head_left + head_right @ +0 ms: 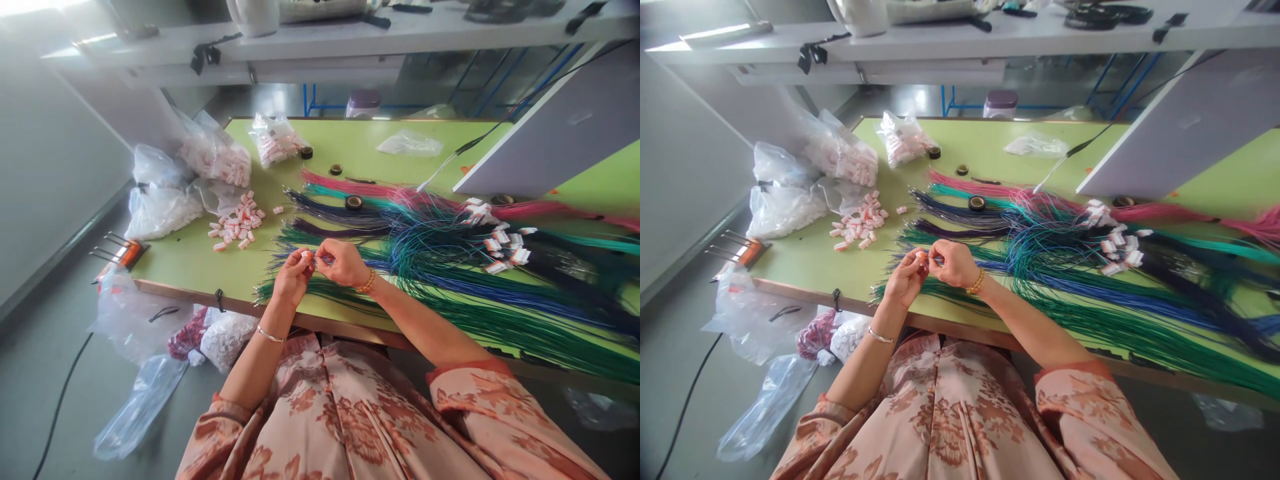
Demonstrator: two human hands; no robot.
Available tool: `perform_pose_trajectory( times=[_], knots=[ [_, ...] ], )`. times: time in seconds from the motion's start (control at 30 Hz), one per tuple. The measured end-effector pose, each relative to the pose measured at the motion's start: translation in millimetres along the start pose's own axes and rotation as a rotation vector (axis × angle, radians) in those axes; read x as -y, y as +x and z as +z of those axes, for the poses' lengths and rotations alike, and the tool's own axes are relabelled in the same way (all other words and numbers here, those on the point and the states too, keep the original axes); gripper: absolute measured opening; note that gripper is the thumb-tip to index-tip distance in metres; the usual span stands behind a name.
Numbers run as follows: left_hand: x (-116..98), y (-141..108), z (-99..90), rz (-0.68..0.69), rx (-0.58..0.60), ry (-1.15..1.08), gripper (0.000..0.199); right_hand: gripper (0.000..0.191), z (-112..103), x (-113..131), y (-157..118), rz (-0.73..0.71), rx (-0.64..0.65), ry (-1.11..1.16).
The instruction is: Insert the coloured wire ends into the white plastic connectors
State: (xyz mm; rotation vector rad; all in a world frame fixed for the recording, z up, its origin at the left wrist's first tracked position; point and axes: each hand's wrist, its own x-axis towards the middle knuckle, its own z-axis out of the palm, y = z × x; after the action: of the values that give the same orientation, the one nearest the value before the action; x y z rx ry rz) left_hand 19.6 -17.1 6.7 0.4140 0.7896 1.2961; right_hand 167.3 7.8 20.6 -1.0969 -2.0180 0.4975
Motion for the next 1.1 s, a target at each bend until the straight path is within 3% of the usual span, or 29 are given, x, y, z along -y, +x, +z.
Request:
perform_pose_trajectory(
  times=[0.2, 0.37, 0.73, 0.9, 0.97, 1.1],
  knots=[
    [7, 1, 2.0, 0.082, -0.056, 0.090, 0.025, 0.014, 7, -3, -2, 0.017, 0.015, 0.075],
    [2, 3, 3.8, 0.079, -0.036, 0.099, 0.030, 0.015, 0, -3, -1, 0.035, 0.088, 0.124],
    [7, 2, 13.0, 0.098, -0.152, 0.096, 0.033, 0.014, 10, -1, -3, 0.042, 0.098, -0.278],
    [4, 6, 15.3, 0.098, -0.134, 0.110, 0.028, 0.013, 11, -4, -3, 0.052, 0.061, -0.212],
    [3, 8, 12.3, 0.081, -0.111, 0.129, 0.024, 0.014, 7, -9, 1, 0.066, 0.109, -0.124],
    [0, 14, 3.5, 0.069, -0.104, 0.101, 0.021, 0.019, -12, -34, 31, 0.145, 0.158, 0.075]
  ],
)
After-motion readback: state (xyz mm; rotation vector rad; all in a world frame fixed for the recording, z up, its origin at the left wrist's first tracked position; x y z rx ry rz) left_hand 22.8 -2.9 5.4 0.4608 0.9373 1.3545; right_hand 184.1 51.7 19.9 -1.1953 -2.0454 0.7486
